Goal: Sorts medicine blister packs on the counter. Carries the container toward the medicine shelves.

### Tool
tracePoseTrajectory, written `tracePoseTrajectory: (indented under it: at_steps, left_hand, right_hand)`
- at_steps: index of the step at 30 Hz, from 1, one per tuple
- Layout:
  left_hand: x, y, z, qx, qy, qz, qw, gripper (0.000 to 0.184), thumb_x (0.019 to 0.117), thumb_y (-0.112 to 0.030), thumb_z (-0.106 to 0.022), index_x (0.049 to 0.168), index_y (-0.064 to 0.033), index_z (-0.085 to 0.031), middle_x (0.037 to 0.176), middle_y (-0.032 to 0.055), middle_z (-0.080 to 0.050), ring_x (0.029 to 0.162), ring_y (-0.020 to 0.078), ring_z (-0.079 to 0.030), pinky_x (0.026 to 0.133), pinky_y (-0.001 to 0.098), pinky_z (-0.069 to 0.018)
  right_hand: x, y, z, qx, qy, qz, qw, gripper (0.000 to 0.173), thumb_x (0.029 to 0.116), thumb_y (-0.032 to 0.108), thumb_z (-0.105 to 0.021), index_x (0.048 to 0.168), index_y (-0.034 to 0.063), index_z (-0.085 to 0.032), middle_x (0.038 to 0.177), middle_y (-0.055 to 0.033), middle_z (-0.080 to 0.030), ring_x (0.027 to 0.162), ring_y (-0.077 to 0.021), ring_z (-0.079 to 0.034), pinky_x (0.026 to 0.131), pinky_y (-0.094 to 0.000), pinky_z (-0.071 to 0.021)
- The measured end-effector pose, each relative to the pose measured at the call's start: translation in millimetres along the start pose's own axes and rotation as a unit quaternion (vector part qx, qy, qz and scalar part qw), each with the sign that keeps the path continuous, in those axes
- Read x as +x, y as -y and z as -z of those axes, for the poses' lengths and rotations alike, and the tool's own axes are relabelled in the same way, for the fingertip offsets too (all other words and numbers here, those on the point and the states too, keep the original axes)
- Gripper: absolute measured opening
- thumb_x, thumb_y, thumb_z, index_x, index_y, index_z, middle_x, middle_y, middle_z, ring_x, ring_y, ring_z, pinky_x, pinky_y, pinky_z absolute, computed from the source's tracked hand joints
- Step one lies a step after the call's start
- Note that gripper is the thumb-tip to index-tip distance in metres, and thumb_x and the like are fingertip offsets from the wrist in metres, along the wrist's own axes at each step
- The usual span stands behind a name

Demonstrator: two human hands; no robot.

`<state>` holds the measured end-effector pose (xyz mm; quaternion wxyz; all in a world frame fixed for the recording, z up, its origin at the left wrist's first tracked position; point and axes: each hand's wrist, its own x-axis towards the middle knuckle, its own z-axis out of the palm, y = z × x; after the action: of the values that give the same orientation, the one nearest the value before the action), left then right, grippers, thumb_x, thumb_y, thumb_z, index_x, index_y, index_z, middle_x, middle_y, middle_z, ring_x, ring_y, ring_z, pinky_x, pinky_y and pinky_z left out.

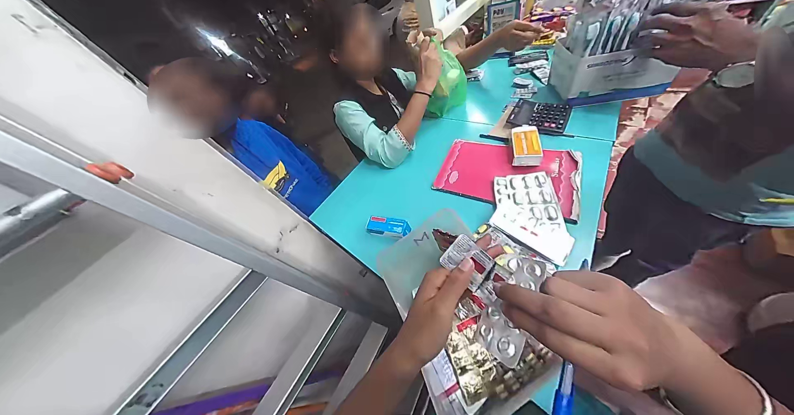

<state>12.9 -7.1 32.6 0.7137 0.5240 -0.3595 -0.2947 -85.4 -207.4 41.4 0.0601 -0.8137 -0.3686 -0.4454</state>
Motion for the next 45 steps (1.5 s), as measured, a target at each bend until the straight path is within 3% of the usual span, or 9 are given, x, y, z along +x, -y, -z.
tracePoseTrajectory:
  at_steps: [10,18,22,24,26,28,30,32,45]
  left_hand:
    - [-1.2,4.3,5.7,0.071,0.015,-0.101,0.992,0.047,0.1116,-0.023,-0.038,0.144,0.0101,-0.045,0.148,0.0120,-0.056,0.138,0.0144,-0.052,0.116,0.0330,-0.0425]
    - [-1.7,0.3,13.2,0.083,0.072,-0.097,0.989,0.058,0.1059,-0.013,-0.052,0.153,0.0102,-0.027,0.148,0.0059,-0.053,0.127,0.0041,-0.057,0.108,0.0250,-0.0492]
    - [-0.5,-0.5,12.6,0.068,0.060,-0.099,0.991,0.052,0.1027,-0.011,-0.058,0.149,0.0035,-0.040,0.146,0.0024,-0.056,0.127,0.0059,-0.058,0.107,0.0262,-0.0502]
    - [2.4,3.6,13.9,0.071,0.039,-0.119,0.990,0.050,0.1015,-0.010,-0.060,0.147,0.0022,-0.043,0.145,0.0049,-0.057,0.129,0.0112,-0.058,0.109,0.0304,-0.0503]
    - [6.5,7.0,15.8,0.086,0.008,-0.137,0.987,0.050,0.1006,-0.010,-0.062,0.146,0.0010,-0.045,0.144,0.0067,-0.057,0.129,0.0154,-0.059,0.109,0.0343,-0.0518]
    - [9.3,10.0,13.8,0.095,-0.022,-0.138,0.986,0.048,0.0998,-0.013,-0.064,0.144,-0.0018,-0.049,0.142,0.0052,-0.059,0.128,0.0161,-0.060,0.107,0.0351,-0.0536]
    - [10.7,13.6,11.3,0.114,-0.046,-0.132,0.984,0.049,0.0985,-0.017,-0.066,0.143,-0.0045,-0.051,0.141,0.0037,-0.060,0.127,0.0156,-0.062,0.105,0.0338,-0.0552]
    - [12.0,18.9,11.4,0.143,-0.073,-0.128,0.979,0.049,0.0964,-0.017,-0.069,0.142,-0.0063,-0.054,0.139,0.0027,-0.062,0.124,0.0140,-0.064,0.102,0.0315,-0.0568]
    - [14.1,36.7,20.2,0.175,-0.099,-0.133,0.970,0.048,0.0890,-0.019,-0.076,0.134,-0.0161,-0.060,0.130,-0.0028,-0.069,0.117,0.0121,-0.068,0.098,0.0274,-0.0580]
  right_hand:
    - [-2.0,-12.3,-4.6,-0.006,-0.032,-0.012,0.999,0.017,0.1039,0.001,-0.049,0.105,0.0061,-0.064,0.112,-0.0099,-0.071,0.062,-0.0155,-0.049,0.056,-0.0284,-0.0380]
    - [-4.0,-18.7,-3.6,-0.010,-0.040,-0.017,0.999,0.016,0.1040,0.001,-0.049,0.107,0.0057,-0.064,0.113,-0.0107,-0.072,0.062,-0.0157,-0.048,0.056,-0.0288,-0.0375]
    - [-11.3,-17.9,-8.5,-0.007,-0.074,-0.050,0.996,0.013,0.1041,0.004,-0.052,0.106,0.0079,-0.064,0.118,-0.0113,-0.071,0.063,-0.0166,-0.050,0.057,-0.0286,-0.0391]
    - [-20.2,-15.6,-14.6,0.001,-0.120,-0.130,0.984,0.010,0.1052,0.013,-0.053,0.109,0.0118,-0.061,0.121,-0.0087,-0.068,0.076,-0.0161,-0.058,0.065,-0.0254,-0.0446]
    - [-26.1,-11.9,-22.3,0.071,-0.186,-0.267,0.943,0.011,0.1040,0.019,-0.058,0.109,0.0126,-0.064,0.115,-0.0004,-0.070,0.090,-0.0040,-0.063,0.076,-0.0144,-0.0492]
    - [-25.6,-7.0,-28.5,0.193,-0.287,-0.414,0.842,0.008,0.0966,0.017,-0.068,0.102,0.0128,-0.073,0.093,0.0084,-0.072,0.074,0.0068,-0.061,0.064,-0.0092,-0.0497]
    - [-20.4,-5.6,-25.8,0.307,-0.351,-0.516,0.719,0.005,0.0919,0.015,-0.073,0.096,0.0174,-0.075,0.081,0.0103,-0.073,0.067,0.0043,-0.064,0.060,-0.0129,-0.0532]
    - [-19.0,-8.6,-23.0,0.371,-0.379,-0.554,0.642,0.003,0.0903,0.011,-0.074,0.093,0.0125,-0.076,0.079,0.0037,-0.074,0.067,-0.0018,-0.068,0.061,-0.0175,-0.0570]
    - [-28.1,-18.2,-12.8,0.365,-0.400,-0.581,0.607,0.005,0.0929,0.008,-0.069,0.094,0.0058,-0.074,0.079,-0.0012,-0.074,0.071,-0.0062,-0.070,0.068,-0.0221,-0.0605]
